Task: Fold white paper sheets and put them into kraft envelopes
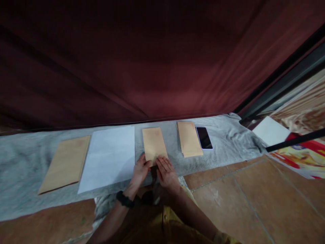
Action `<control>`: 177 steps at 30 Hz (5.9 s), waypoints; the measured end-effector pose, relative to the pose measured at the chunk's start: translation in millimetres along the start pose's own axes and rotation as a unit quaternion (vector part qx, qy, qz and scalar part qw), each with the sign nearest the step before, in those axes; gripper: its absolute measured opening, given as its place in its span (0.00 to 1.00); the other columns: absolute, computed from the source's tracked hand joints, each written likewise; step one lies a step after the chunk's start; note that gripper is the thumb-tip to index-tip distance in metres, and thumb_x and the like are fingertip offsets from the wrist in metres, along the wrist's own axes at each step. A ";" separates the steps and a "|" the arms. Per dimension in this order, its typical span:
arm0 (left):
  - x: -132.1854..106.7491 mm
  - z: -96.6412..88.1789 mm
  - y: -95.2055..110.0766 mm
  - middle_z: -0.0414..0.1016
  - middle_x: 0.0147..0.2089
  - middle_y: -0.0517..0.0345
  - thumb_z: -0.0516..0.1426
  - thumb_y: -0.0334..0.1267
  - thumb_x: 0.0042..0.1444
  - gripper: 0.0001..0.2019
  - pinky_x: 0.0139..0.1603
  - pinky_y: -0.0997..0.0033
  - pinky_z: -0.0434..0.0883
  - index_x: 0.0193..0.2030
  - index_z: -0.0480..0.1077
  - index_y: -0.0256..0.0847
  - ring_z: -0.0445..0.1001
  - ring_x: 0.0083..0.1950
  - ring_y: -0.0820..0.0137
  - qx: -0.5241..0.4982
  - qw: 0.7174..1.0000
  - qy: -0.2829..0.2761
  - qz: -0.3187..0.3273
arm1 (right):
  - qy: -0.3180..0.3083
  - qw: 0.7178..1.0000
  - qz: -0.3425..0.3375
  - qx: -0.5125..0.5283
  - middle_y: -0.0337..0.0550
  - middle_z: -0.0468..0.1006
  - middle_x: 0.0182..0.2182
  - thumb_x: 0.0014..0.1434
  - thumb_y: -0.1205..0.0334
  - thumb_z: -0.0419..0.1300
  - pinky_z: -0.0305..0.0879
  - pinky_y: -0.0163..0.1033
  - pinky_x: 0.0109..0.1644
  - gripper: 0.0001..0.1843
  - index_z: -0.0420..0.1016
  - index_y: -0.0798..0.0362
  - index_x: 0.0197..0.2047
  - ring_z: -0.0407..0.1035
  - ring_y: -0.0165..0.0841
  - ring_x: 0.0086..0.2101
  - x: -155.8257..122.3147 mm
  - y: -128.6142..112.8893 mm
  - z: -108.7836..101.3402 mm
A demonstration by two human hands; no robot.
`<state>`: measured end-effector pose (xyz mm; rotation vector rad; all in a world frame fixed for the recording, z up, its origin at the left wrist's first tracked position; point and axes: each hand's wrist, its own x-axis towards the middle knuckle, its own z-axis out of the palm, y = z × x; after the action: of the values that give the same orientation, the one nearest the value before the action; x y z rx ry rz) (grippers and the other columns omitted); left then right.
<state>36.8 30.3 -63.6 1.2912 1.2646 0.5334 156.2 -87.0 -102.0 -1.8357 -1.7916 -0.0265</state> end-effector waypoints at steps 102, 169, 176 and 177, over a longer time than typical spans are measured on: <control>-16.8 -2.5 10.3 0.80 0.45 0.48 0.60 0.39 0.61 0.23 0.45 0.65 0.71 0.61 0.63 0.37 0.80 0.48 0.59 0.358 0.932 0.051 0.023 | -0.088 0.995 0.033 -0.031 0.53 0.61 0.71 0.71 0.62 0.50 0.54 0.55 0.73 0.32 0.52 0.56 0.76 0.57 0.42 0.69 -14.6 11.4 -29.3; -5.1 -2.7 16.0 0.77 0.27 0.60 0.69 0.44 0.47 0.19 0.25 0.73 0.72 0.38 0.66 0.41 0.78 0.25 0.69 -0.074 0.987 -0.074 -0.122 | 0.074 0.698 0.520 0.486 0.40 0.81 0.25 0.52 0.49 0.65 0.71 0.37 0.21 0.13 0.76 0.51 0.32 0.73 0.33 0.19 25.1 37.6 -17.6; -1.6 -1.5 17.1 0.80 0.28 0.54 0.69 0.41 0.52 0.14 0.29 0.72 0.75 0.36 0.69 0.39 0.80 0.27 0.69 -0.077 0.983 -0.079 -0.149 | 0.039 0.714 0.513 0.476 0.39 0.82 0.25 0.53 0.53 0.63 0.70 0.36 0.20 0.10 0.76 0.49 0.34 0.73 0.33 0.19 28.2 42.0 -22.6; -0.6 -1.0 17.9 0.80 0.28 0.53 0.69 0.41 0.52 0.13 0.28 0.72 0.75 0.36 0.70 0.38 0.80 0.27 0.69 -0.075 0.982 -0.081 -0.154 | 0.037 0.717 0.510 0.473 0.39 0.82 0.25 0.53 0.52 0.63 0.70 0.36 0.20 0.10 0.76 0.49 0.33 0.73 0.33 0.19 28.8 41.9 -22.9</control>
<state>41.7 35.2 -47.0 0.9701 1.2344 0.2909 206.3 -67.5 -87.3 -1.6478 -0.2938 1.0131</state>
